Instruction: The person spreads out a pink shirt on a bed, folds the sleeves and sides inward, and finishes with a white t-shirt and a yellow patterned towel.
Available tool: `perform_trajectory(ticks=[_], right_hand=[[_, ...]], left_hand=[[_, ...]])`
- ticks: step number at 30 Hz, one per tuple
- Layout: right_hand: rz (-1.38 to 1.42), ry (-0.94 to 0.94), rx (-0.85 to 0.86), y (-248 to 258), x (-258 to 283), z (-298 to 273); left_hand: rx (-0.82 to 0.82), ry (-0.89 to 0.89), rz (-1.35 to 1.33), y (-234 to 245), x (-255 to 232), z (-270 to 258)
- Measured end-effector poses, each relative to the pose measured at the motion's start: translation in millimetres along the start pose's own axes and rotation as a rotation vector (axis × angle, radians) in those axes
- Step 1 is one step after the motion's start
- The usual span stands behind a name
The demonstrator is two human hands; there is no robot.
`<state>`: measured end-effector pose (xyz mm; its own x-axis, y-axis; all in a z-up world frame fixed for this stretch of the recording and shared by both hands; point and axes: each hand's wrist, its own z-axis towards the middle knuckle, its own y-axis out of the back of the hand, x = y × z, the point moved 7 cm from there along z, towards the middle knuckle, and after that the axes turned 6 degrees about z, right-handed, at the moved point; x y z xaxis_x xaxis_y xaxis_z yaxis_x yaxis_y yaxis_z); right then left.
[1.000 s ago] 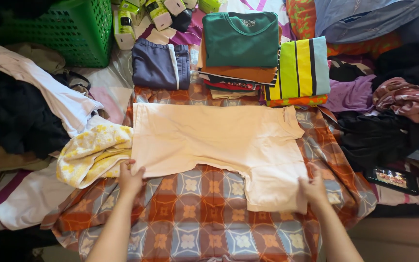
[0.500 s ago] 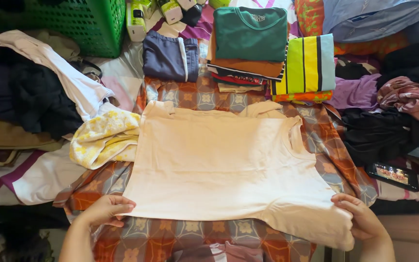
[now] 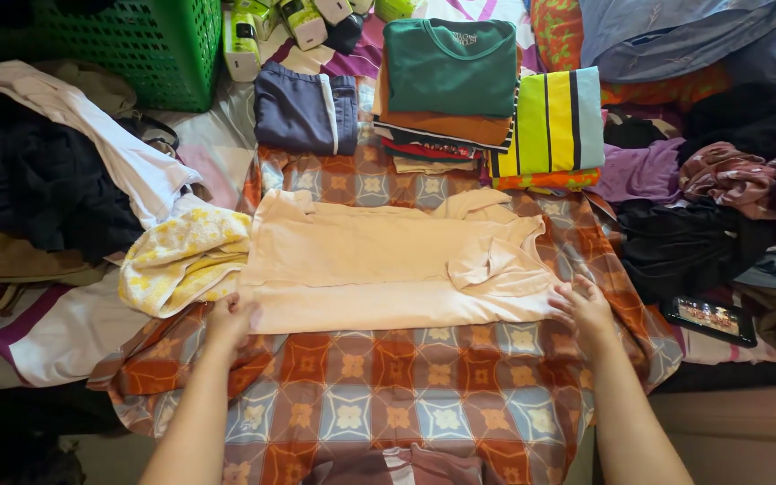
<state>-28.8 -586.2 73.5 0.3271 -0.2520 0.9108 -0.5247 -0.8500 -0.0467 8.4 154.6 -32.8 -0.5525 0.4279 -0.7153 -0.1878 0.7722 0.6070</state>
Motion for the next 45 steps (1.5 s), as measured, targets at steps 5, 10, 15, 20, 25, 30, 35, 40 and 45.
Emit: perform_trajectory(ticks=[5,10,15,20,25,30,35,40,45], right_hand=[[-0.558,0.355,-0.194,29,-35,33],[-0.684,0.231,-0.222,34,-48,35],[-0.372,-0.068,-0.169,27,-35,11],[-0.332,-0.008,-0.163,81,-12,0],[-0.430,-0.256,-0.055,147,-63,-8],[-0.770,-0.424,0.003,132,-82,-38],[-1.340,0.162,-0.187,44,-3,-61],[-1.025,0.490,0.349,-77,-17,-63],[-1.316,0.534,0.444,-133,-40,-69]], left_hand=[[-0.097,-0.096,0.314,3,2,-31],[-0.066,0.054,0.029,8,3,-52],[0.098,0.118,-0.403,12,-7,-56],[0.184,0.109,-0.326,46,-16,-57],[0.372,0.210,-0.033,53,11,-63],[0.367,0.208,0.133,34,54,-61],[0.232,0.042,0.527,44,14,-80],[0.085,0.118,0.635,54,-41,-106],[-0.128,-0.138,0.653,51,-77,-102]])
